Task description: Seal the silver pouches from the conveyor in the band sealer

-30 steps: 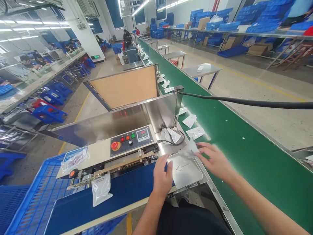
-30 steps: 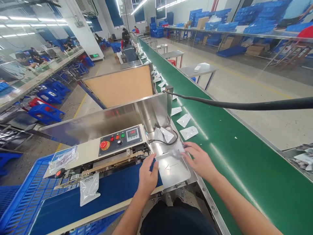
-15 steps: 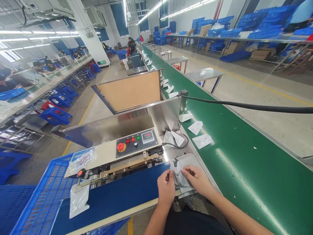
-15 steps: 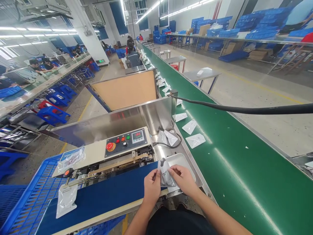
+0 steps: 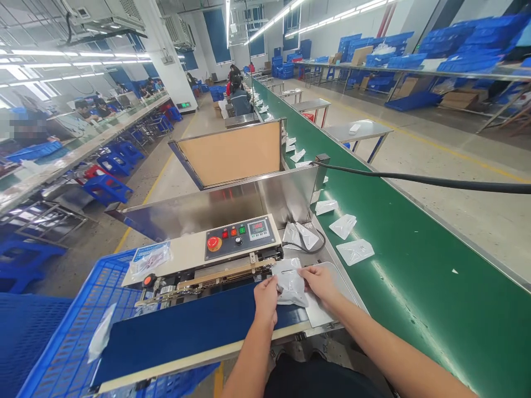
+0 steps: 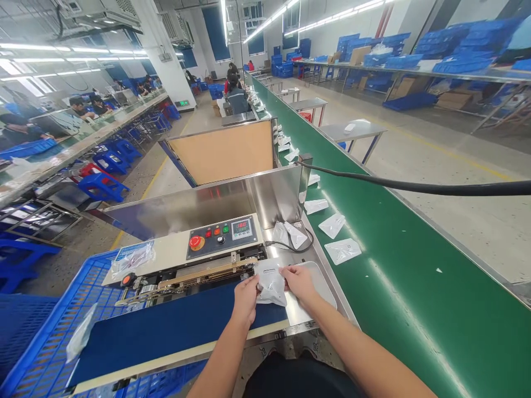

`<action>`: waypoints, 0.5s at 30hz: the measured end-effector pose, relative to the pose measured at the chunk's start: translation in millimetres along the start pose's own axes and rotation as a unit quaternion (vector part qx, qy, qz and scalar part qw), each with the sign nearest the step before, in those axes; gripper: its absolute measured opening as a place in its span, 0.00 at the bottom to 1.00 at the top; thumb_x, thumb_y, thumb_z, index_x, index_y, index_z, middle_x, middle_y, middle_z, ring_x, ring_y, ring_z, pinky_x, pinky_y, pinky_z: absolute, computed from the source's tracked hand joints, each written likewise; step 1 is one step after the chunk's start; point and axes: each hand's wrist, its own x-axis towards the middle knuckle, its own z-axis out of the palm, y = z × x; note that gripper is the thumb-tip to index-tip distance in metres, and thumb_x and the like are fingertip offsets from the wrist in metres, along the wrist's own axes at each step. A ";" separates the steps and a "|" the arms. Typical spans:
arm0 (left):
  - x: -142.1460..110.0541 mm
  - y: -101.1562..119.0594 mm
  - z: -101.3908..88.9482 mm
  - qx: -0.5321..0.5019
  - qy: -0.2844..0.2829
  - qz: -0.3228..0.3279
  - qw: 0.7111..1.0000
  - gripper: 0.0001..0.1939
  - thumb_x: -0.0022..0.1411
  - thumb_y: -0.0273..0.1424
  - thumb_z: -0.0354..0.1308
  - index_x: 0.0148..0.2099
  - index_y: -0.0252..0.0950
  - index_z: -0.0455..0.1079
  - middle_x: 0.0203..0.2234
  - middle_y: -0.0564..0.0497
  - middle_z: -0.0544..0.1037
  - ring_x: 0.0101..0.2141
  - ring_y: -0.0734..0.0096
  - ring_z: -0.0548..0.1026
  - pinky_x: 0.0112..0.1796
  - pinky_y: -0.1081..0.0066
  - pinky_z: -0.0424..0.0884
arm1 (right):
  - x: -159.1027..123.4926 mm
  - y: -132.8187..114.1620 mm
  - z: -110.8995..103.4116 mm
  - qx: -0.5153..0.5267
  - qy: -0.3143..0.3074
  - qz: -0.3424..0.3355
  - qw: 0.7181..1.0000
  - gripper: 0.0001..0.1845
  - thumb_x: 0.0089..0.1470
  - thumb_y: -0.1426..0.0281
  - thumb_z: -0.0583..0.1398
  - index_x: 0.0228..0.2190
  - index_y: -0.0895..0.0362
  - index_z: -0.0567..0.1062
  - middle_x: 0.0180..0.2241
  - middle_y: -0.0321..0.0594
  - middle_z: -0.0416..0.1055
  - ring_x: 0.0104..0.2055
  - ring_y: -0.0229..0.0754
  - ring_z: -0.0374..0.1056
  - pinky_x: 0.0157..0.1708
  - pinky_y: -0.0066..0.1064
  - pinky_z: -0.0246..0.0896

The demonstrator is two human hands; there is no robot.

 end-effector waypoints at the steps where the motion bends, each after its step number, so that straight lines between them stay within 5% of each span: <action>1: 2.1 0.2 -7.1 -0.001 0.009 0.005 1.000 0.26 0.36 0.47 0.80 0.29 0.30 0.81 0.21 0.48 0.77 0.22 0.69 0.73 0.27 0.68 0.70 | 1.6 0.6 7.9 -0.008 -0.003 -0.001 1.000 0.19 0.43 0.56 0.73 0.20 0.58 0.77 0.18 0.34 0.68 0.20 0.35 0.63 0.21 0.27 0.64; 6: 7.0 6.5 -43.4 -0.007 0.052 0.036 0.998 0.26 0.41 0.49 0.79 0.32 0.31 0.82 0.21 0.49 0.78 0.23 0.69 0.74 0.27 0.69 0.70 | -0.6 4.0 49.6 -0.036 -0.073 0.005 0.997 0.17 0.49 0.57 0.72 0.22 0.56 0.79 0.21 0.37 0.74 0.23 0.37 0.69 0.25 0.28 0.71; 9: 3.0 11.9 -69.6 -0.006 0.081 0.053 0.995 0.26 0.45 0.46 0.78 0.39 0.30 0.85 0.30 0.44 0.85 0.29 0.63 0.79 0.32 0.66 0.75 | -0.2 -1.1 42.5 -0.057 -0.099 -0.016 0.993 0.17 0.52 0.55 0.70 0.28 0.57 0.83 0.29 0.43 0.81 0.29 0.41 0.75 0.30 0.31 0.75; 13: -13.0 12.7 -118.5 -0.011 0.185 0.131 0.974 0.22 0.53 0.43 0.75 0.46 0.34 0.84 0.43 0.41 0.87 0.43 0.56 0.84 0.46 0.58 0.81 | 28.6 -21.3 -37.5 -0.115 0.014 -0.069 0.991 0.24 0.58 0.50 0.65 0.35 0.59 0.84 0.33 0.53 0.82 0.28 0.45 0.75 0.26 0.34 0.71; 15: -24.6 10.1 -144.8 -0.002 0.251 0.181 0.951 0.21 0.58 0.44 0.73 0.48 0.35 0.83 0.44 0.42 0.87 0.45 0.56 0.85 0.52 0.55 0.80 | 52.7 -29.4 -95.2 -0.207 0.157 -0.145 0.955 0.28 0.61 0.49 0.61 0.34 0.63 0.84 0.32 0.60 0.81 0.26 0.47 0.75 0.24 0.37 0.67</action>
